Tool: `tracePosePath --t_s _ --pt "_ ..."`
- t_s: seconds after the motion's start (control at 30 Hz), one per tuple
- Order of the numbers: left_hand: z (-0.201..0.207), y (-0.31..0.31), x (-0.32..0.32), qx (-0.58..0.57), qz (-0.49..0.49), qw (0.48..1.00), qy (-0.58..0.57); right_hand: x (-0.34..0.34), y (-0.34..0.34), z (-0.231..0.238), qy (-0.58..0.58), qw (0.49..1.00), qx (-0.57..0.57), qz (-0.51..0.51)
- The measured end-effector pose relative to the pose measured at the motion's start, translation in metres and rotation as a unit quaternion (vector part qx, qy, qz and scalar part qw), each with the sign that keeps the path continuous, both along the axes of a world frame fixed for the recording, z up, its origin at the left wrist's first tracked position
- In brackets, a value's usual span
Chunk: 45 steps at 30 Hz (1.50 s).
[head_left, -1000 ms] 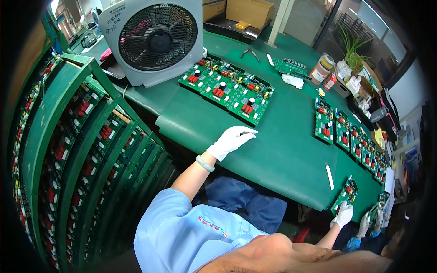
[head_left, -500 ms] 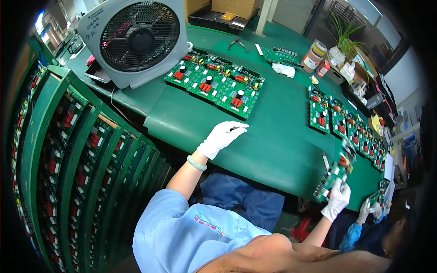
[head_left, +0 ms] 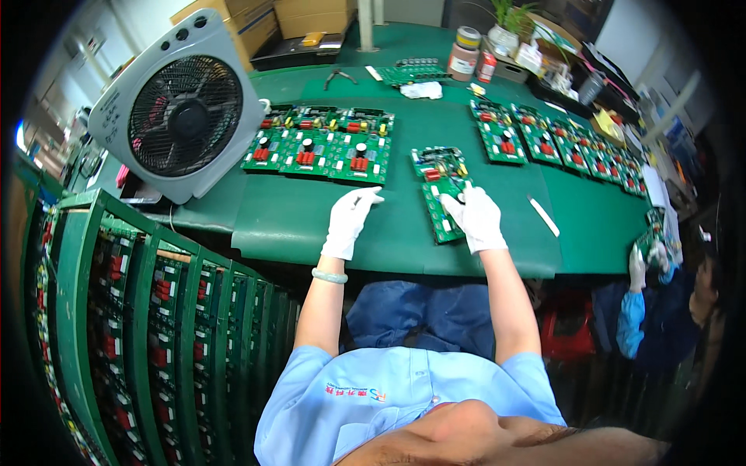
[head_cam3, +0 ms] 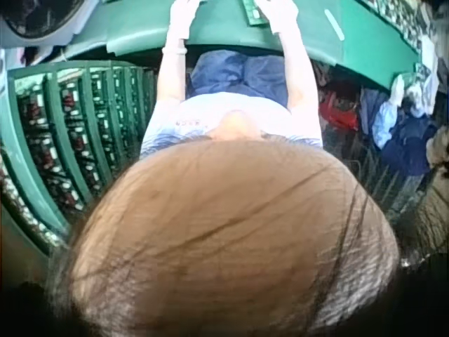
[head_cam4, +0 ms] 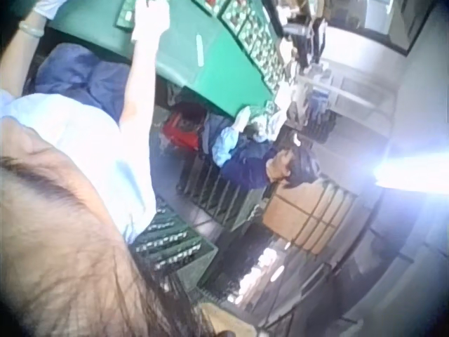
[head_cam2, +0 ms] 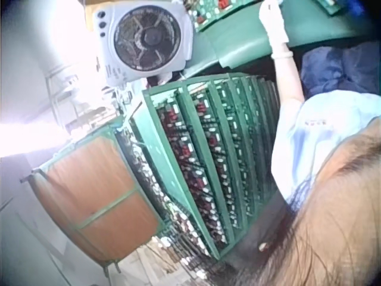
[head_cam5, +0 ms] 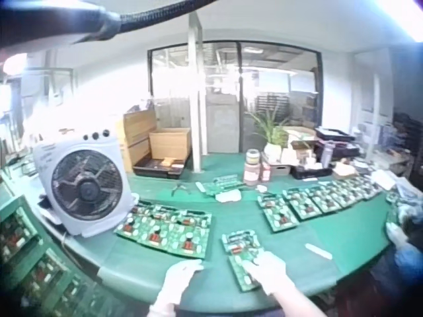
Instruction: The person cleans multiple green circuit boards using a small white cloth. They wipe both sides of each board, flip them over, and then place them into a green storage rack. The process is repeated for several boards.
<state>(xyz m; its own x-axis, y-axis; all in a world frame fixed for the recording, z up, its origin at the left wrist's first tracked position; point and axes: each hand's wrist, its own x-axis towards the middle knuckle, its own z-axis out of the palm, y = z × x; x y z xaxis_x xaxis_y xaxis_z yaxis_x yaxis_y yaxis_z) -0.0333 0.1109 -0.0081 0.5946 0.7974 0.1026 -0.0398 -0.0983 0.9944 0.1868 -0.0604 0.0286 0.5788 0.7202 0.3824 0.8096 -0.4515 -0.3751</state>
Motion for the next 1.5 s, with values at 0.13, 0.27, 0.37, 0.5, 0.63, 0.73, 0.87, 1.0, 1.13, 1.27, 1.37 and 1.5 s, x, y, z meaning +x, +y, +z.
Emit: tracePosePath --t_s 0.13,0.27,0.37,0.5,0.63,0.73,0.87,1.0,1.13,1.27,1.37,1.5 --pt "-0.005 0.004 0.001 0.032 -0.018 0.999 -0.022 0.022 -0.018 0.014 0.091 0.989 -0.025 0.115" --pt "-0.014 0.012 0.007 0.017 -0.018 0.999 -0.037 0.035 -0.026 -0.006 0.145 0.981 0.115 0.054" --pt "-0.012 0.013 0.004 -0.001 -0.016 0.999 -0.044 0.015 -0.015 0.016 0.159 0.984 0.083 -0.001" --pt "-0.012 0.010 0.008 -0.011 -0.020 0.999 -0.042 0.035 -0.005 -0.008 0.305 0.950 0.070 -0.021" --pt "0.010 0.002 0.004 -0.036 -0.004 0.999 0.015 0.050 -0.004 -0.025 0.376 0.926 0.025 -0.019" --pt "0.007 0.004 -0.002 -0.030 -0.005 0.999 0.035 0.045 0.002 -0.017 0.451 0.892 0.030 0.005" --pt "0.022 -0.004 0.000 -0.017 -0.037 0.996 0.081 0.046 -0.003 0.005 0.390 0.920 -0.036 0.022" --pt "0.022 0.000 -0.001 0.048 -0.020 0.997 0.050 0.030 0.020 0.057 0.159 0.983 0.011 0.093" --pt "0.038 0.010 -0.001 0.125 -0.056 0.986 0.094 0.032 0.044 0.045 0.069 0.969 -0.043 0.233" --pt "0.052 0.014 -0.006 0.076 -0.068 0.991 0.090 0.021 0.050 0.031 0.118 0.973 -0.036 0.197" --pt "0.081 0.026 -0.016 0.046 -0.008 0.991 0.123 0.013 0.064 0.010 0.327 0.926 0.178 0.065" --pt "0.105 0.083 -0.041 0.157 0.153 0.951 0.220 0.025 0.112 0.011 0.193 0.971 0.136 0.038"
